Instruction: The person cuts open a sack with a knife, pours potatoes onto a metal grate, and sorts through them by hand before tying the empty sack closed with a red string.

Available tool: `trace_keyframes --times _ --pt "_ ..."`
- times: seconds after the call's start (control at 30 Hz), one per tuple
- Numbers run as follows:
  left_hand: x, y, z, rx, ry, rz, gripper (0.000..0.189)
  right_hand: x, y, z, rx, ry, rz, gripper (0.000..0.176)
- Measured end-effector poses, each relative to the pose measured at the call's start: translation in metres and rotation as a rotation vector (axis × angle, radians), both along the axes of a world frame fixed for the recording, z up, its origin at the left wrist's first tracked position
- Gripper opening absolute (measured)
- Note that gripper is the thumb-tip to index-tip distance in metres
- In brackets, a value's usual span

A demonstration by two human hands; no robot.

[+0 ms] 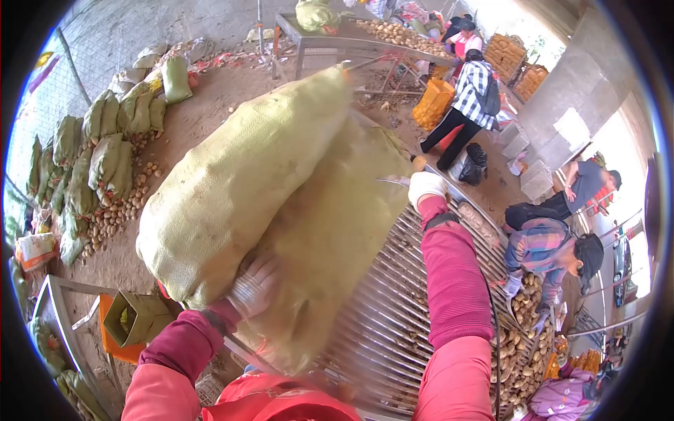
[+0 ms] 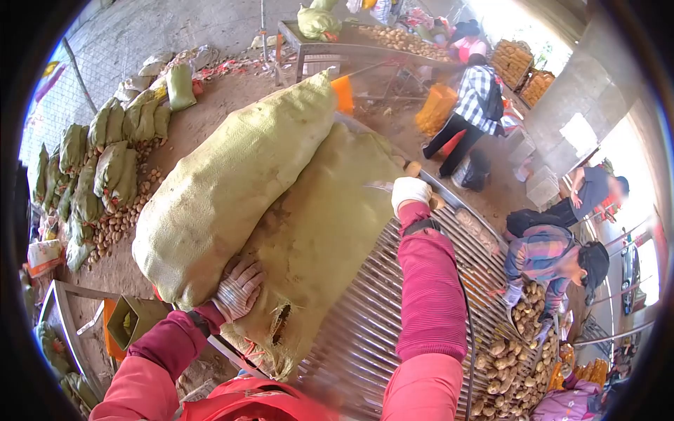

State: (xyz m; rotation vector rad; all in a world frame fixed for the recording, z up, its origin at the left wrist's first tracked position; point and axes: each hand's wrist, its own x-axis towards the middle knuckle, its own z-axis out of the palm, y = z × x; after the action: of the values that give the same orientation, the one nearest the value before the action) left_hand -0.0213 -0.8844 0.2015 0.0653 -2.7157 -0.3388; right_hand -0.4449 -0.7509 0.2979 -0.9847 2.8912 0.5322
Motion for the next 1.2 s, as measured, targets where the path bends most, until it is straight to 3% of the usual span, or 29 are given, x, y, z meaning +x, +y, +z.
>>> trace_keyframes --times 0.2,0.3,0.47,0.87,1.2 --pt "0.001 -0.002 -0.008 -0.021 -0.048 0.014 0.037 -0.007 -0.018 -0.004 0.050 -0.025 0.150 0.019" --pt "0.002 -0.003 -0.012 -0.023 -0.055 0.009 0.038 -0.022 -0.014 -0.014 -0.040 -0.023 0.258 0.020" --pt "-0.001 -0.006 -0.014 -0.021 -0.042 -0.010 0.038 -0.028 -0.005 -0.005 -0.094 -0.072 0.325 0.022" --pt "0.000 -0.007 -0.016 -0.046 -0.081 -0.004 0.036 -0.019 -0.033 -0.009 0.064 -0.147 0.472 0.022" --pt "0.004 -0.007 -0.024 -0.064 -0.073 -0.002 0.037 -0.005 -0.019 -0.012 0.021 -0.073 0.552 0.020"
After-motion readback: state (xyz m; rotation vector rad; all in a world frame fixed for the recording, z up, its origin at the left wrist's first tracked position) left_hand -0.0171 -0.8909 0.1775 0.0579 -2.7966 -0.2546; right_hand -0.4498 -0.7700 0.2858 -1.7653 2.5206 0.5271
